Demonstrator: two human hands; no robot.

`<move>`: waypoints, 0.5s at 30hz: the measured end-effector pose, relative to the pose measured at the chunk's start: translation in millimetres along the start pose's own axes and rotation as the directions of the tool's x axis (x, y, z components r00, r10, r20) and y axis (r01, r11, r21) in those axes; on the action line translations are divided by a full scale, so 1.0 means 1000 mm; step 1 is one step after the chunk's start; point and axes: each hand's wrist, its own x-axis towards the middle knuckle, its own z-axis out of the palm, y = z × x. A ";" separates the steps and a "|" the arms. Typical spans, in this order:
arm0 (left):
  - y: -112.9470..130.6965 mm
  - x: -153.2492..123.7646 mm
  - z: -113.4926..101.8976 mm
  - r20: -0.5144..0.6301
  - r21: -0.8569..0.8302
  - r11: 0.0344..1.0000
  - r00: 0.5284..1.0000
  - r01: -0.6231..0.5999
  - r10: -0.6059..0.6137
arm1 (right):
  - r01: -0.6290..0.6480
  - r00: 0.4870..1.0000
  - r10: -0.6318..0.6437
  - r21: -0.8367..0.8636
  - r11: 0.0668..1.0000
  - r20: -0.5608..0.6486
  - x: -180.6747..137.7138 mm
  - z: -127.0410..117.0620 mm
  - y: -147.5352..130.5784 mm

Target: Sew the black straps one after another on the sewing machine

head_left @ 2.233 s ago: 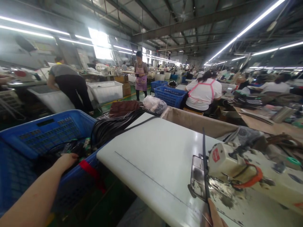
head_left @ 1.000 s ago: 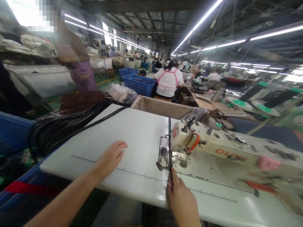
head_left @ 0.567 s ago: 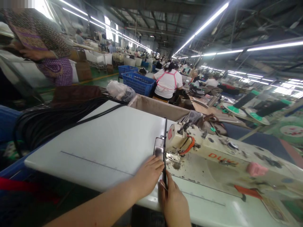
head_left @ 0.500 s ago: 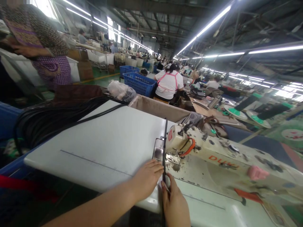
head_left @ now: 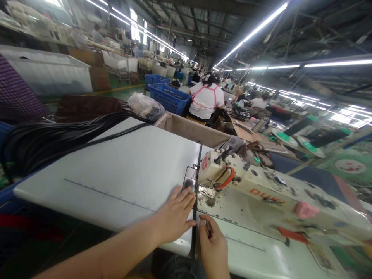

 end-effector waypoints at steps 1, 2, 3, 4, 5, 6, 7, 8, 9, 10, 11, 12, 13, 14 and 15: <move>0.000 0.000 0.000 0.001 -0.002 1.000 1.000 0.000 0.000 | -0.002 1.000 0.002 0.005 1.000 0.004 0.000 0.000 0.000; 0.000 0.000 0.001 0.001 -0.003 1.000 1.000 0.003 -0.003 | -0.002 1.000 0.002 0.012 1.000 0.006 0.000 0.000 0.000; 0.000 0.001 0.001 0.000 -0.003 1.000 1.000 0.005 -0.005 | -0.001 1.000 0.001 0.020 1.000 0.008 0.000 0.001 0.000; 0.000 0.001 0.000 0.000 -0.002 1.000 1.000 0.008 -0.008 | 0.000 1.000 0.000 0.028 1.000 0.011 0.000 0.001 -0.001; 0.000 0.001 0.000 0.000 0.000 1.000 1.000 0.011 -0.011 | -0.002 1.000 0.002 0.034 0.999 0.011 0.000 0.001 -0.001; 0.000 0.001 -0.001 0.000 0.001 1.000 1.000 0.012 -0.012 | -0.008 1.000 0.008 0.038 0.999 0.013 0.000 0.001 -0.001; 0.000 0.001 -0.001 0.000 0.003 1.000 1.000 0.012 -0.012 | -0.015 1.000 0.015 0.041 0.999 0.017 0.000 0.001 0.000; 0.001 0.001 -0.002 0.000 0.005 1.000 1.000 0.011 -0.011 | -0.022 1.000 0.021 0.042 0.999 0.021 0.000 0.001 0.000; 0.001 0.001 -0.002 -0.001 0.008 1.000 1.000 0.010 -0.010 | -0.025 0.999 0.024 0.044 0.999 0.024 0.000 0.001 0.000; 0.001 0.001 -0.003 -0.004 0.012 1.000 1.000 0.008 -0.008 | -0.025 0.999 0.024 0.046 0.999 0.027 -0.001 0.000 0.001; 0.001 0.001 -0.003 -0.009 0.018 1.000 1.000 0.006 -0.005 | -0.024 0.999 0.023 0.048 0.999 0.027 -0.001 0.000 0.002; 0.001 0.001 -0.002 -0.015 0.024 1.000 1.000 0.003 -0.003 | -0.022 0.999 0.021 0.048 0.999 0.027 -0.001 0.000 0.002; 0.001 0.001 -0.002 -0.025 0.030 1.000 1.000 0.001 0.000 | -0.022 0.999 0.021 0.045 0.999 0.027 -0.001 0.000 0.002; 0.001 0.001 -0.001 -0.037 0.035 0.999 0.999 -0.002 0.004 | -0.024 0.999 0.022 0.041 0.999 0.027 -0.001 0.000 0.002; 0.001 0.001 0.000 -0.049 0.040 0.999 0.999 -0.007 0.009 | -0.025 0.999 0.024 0.037 0.999 0.026 -0.001 -0.001 0.002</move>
